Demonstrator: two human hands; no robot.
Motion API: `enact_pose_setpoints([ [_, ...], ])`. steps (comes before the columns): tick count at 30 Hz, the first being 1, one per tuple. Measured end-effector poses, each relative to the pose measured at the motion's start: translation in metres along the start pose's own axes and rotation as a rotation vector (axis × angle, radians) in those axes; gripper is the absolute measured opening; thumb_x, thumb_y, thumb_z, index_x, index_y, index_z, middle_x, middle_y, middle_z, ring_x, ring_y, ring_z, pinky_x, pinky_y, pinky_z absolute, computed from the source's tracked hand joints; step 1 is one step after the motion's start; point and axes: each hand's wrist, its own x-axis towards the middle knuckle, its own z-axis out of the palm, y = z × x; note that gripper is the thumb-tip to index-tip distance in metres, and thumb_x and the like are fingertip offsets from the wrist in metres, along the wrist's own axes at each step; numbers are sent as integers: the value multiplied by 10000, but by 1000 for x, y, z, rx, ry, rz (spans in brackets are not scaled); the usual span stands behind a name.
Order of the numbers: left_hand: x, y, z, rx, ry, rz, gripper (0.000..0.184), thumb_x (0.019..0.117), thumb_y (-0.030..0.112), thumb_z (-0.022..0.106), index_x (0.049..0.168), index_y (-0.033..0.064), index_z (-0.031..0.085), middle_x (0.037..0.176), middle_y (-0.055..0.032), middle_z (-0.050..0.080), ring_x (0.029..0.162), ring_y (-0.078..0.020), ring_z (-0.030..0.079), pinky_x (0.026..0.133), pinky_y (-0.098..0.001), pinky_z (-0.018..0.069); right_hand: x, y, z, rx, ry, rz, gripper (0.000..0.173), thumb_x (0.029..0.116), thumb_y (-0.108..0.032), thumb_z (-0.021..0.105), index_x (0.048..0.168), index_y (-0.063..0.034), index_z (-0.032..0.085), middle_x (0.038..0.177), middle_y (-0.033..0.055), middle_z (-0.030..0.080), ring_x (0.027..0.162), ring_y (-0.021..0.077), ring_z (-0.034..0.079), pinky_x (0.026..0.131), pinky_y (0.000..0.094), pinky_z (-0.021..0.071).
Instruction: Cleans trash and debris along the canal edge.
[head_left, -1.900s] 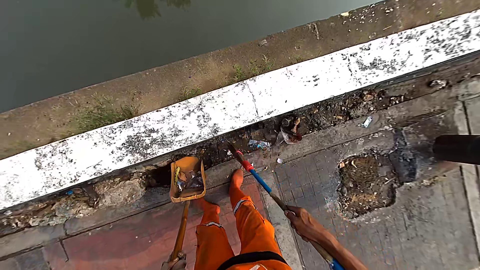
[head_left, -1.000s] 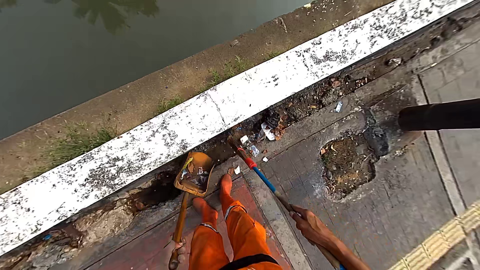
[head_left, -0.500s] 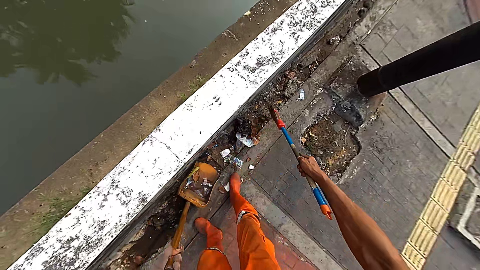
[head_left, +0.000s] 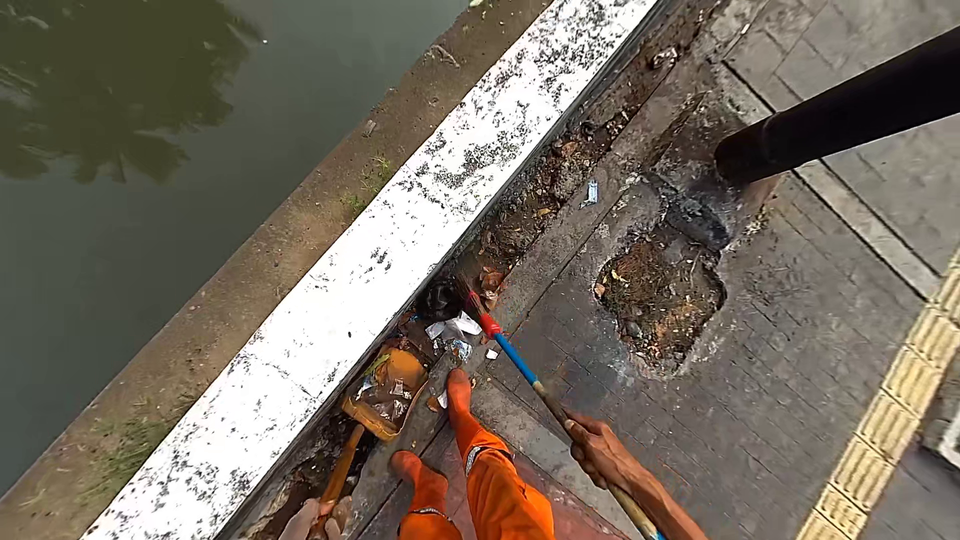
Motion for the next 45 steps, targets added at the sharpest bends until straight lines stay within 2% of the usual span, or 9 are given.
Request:
enact_pose_setpoints([
  [3, -20, -21, 26, -56, 71, 80, 154, 1048, 210, 422, 1146, 121, 502, 952, -74, 635, 672, -91, 634, 494, -168, 493, -18, 14, -7, 141, 61, -15, 498, 1124, -294, 355, 1615, -211, 342, 607, 28, 494, 397, 136, 431, 357, 297, 399],
  [9, -22, -17, 57, -242, 29, 16, 166, 1054, 269, 386, 1004, 146, 485, 762, 3, 564, 478, -20, 516, 385, -125, 415, 73, 4, 30, 288, 77, 76, 485, 1144, -312, 288, 1619, -212, 280, 612, 19, 446, 399, 120, 413, 371, 279, 383],
  [16, -16, -7, 40, -286, 22, -13, 170, 1053, 255, 386, 1012, 130, 493, 751, -2, 558, 458, -19, 505, 369, -122, 407, -31, 24, 1, 244, -32, 27, 511, 1128, -294, 338, 1635, -253, 289, 610, 6, 449, 394, 116, 387, 346, 272, 348],
  [23, -17, 4, 52, -331, 44, -5, 185, 1048, 262, 398, 944, 141, 491, 743, -5, 568, 466, -22, 520, 377, -120, 414, 119, -35, 23, -126, 183, -50, 535, 1137, -321, 281, 1656, -256, 170, 755, 83, 536, 477, 184, 496, 447, 365, 475],
  [30, -13, 2, 57, -275, 29, -7, 157, 1043, 223, 396, 934, 145, 479, 719, 1, 552, 453, -22, 495, 369, -120, 394, -28, 16, 6, -106, -91, 41, 526, 1121, -330, 360, 1638, -270, 282, 638, 32, 509, 420, 149, 446, 393, 315, 418],
  [35, -15, -1, 57, -275, 54, -4, 164, 1050, 242, 394, 961, 137, 483, 723, 0, 547, 441, -21, 490, 358, -122, 391, 36, 17, 23, -43, 169, 6, 536, 1136, -322, 320, 1656, -269, 203, 664, 60, 500, 427, 172, 447, 398, 349, 431],
  [38, -13, -3, 56, -268, 51, -7, 177, 1056, 255, 389, 960, 138, 481, 724, 0, 545, 441, -21, 487, 359, -126, 394, 65, 28, 44, -161, 87, 53, 533, 1134, -317, 310, 1651, -270, 188, 741, 83, 532, 476, 185, 491, 450, 368, 473],
  [42, -16, 0, 51, -242, 71, 14, 186, 1057, 253, 389, 942, 141, 482, 700, 5, 529, 437, -25, 475, 358, -129, 385, -20, 55, 45, -102, -97, 72, 534, 1120, -310, 371, 1641, -260, 270, 644, 44, 502, 424, 159, 441, 404, 331, 427],
  [45, -20, 3, 46, -250, 94, 26, 176, 1053, 233, 393, 923, 145, 473, 678, 11, 512, 427, -24, 460, 350, -125, 370, -39, 72, 62, -17, -41, 27, 555, 1118, -286, 364, 1654, -238, 227, 612, 33, 470, 408, 156, 422, 381, 330, 411],
])
